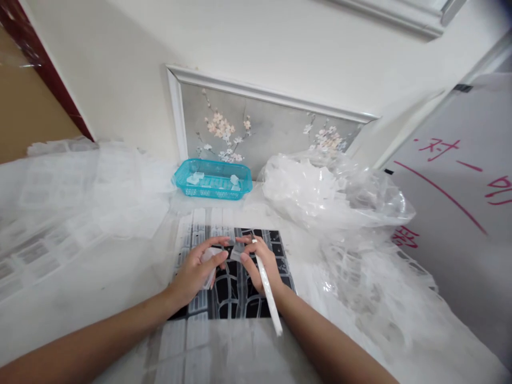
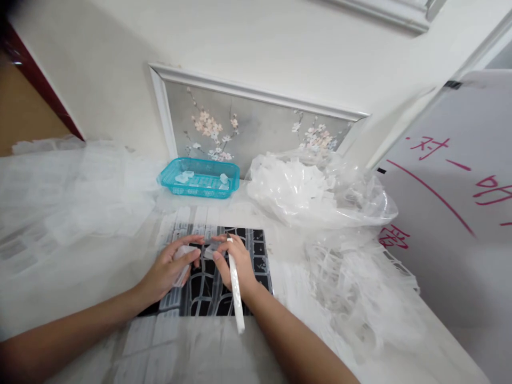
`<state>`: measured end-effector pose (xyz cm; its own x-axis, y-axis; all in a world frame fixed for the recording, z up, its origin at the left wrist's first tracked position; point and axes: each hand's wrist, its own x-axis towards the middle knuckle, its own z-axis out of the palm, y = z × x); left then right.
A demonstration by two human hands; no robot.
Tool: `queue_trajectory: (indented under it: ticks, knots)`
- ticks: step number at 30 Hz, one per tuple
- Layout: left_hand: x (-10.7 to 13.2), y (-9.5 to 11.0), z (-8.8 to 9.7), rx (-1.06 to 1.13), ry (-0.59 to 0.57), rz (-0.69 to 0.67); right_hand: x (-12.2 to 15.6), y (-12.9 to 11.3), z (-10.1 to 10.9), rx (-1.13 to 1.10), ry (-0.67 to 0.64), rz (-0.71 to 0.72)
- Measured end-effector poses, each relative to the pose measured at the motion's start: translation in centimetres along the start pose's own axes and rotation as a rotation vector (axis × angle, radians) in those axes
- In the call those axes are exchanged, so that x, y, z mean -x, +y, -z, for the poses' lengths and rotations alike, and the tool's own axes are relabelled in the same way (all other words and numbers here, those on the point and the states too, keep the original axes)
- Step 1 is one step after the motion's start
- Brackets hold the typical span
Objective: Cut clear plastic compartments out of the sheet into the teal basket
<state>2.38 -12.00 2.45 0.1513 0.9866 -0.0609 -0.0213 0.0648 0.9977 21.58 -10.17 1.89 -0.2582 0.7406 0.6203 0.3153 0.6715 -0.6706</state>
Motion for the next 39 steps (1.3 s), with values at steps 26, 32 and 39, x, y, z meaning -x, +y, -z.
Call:
queue_trajectory:
  ticks: [26, 32, 39]
  knots:
    - [0.0, 0.0, 0.1, -0.381, -0.135, -0.202, 0.2, -0.2, -0.2, -0.034, -0.128, -0.038]
    - [0.0, 0.0, 0.2, -0.353, -0.088, -0.212, 0.2, -0.2, -0.2, -0.039, -0.067, 0.0]
    - [0.5, -0.7, 0.4, -0.346, -0.056, -0.286, 0.2, -0.3, -0.1, 0.011, -0.054, 0.15]
